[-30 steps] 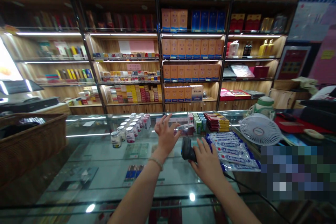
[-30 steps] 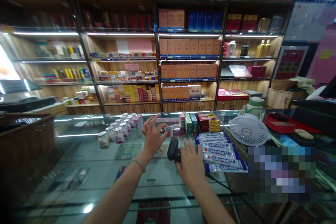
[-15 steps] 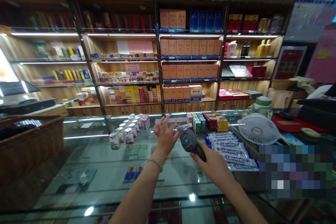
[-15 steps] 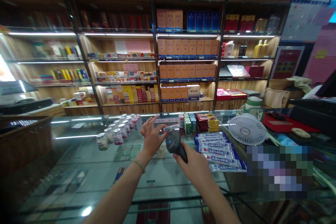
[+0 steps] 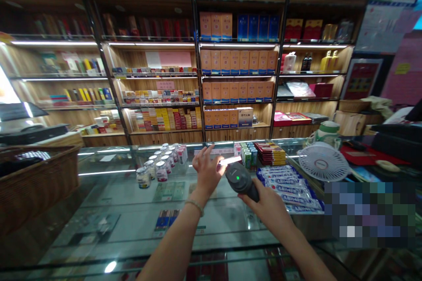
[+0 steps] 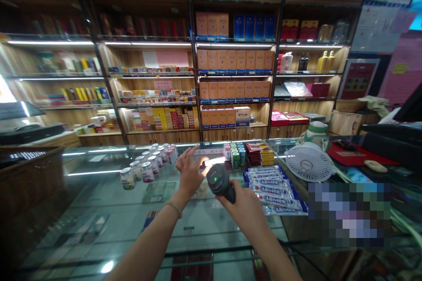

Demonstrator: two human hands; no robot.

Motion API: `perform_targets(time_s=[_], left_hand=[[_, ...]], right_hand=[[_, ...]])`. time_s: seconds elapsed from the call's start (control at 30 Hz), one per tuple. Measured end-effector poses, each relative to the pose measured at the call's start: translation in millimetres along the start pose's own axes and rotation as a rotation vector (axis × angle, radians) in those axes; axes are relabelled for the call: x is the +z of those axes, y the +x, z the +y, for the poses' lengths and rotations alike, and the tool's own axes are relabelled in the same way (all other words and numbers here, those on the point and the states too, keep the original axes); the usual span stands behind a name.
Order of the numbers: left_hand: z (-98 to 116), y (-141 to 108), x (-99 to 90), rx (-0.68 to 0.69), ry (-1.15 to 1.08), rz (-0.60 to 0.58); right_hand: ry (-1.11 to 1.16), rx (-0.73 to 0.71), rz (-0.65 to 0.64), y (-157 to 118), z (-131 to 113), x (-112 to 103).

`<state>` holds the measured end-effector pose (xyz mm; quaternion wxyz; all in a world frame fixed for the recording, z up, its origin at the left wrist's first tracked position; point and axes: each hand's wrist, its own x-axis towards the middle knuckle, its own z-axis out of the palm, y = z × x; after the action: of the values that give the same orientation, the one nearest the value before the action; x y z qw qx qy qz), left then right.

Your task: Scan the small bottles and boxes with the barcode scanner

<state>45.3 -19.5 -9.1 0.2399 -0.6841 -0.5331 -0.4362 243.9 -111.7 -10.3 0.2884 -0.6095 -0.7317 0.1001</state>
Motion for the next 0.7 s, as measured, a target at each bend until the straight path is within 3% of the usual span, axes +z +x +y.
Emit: perform_targets(time_s=[0.17,0.33,0.5,0.7], left_hand=[[-0.7,-0.1,0.2,0.007,-0.010,-0.024],[-1.7,1.3,-2.5,-0.021,-0.020,-0.045],[-3.0,2.2,-4.2,-0.034,-0.022,-0.040],[-3.3,2.0,-4.0,-0.025,-0.011,-0.041]], right_hand=[[-0.016,-0.059,0.124,-0.6,2.0,0.9],[-0.120,-0.150,0.126,-0.1,5.9,5.4],[-0.247,-0.232,0.160,2.1,9.2,19.7],[-0.404,-0.229,0.228,8.6,14.3,37.2]])
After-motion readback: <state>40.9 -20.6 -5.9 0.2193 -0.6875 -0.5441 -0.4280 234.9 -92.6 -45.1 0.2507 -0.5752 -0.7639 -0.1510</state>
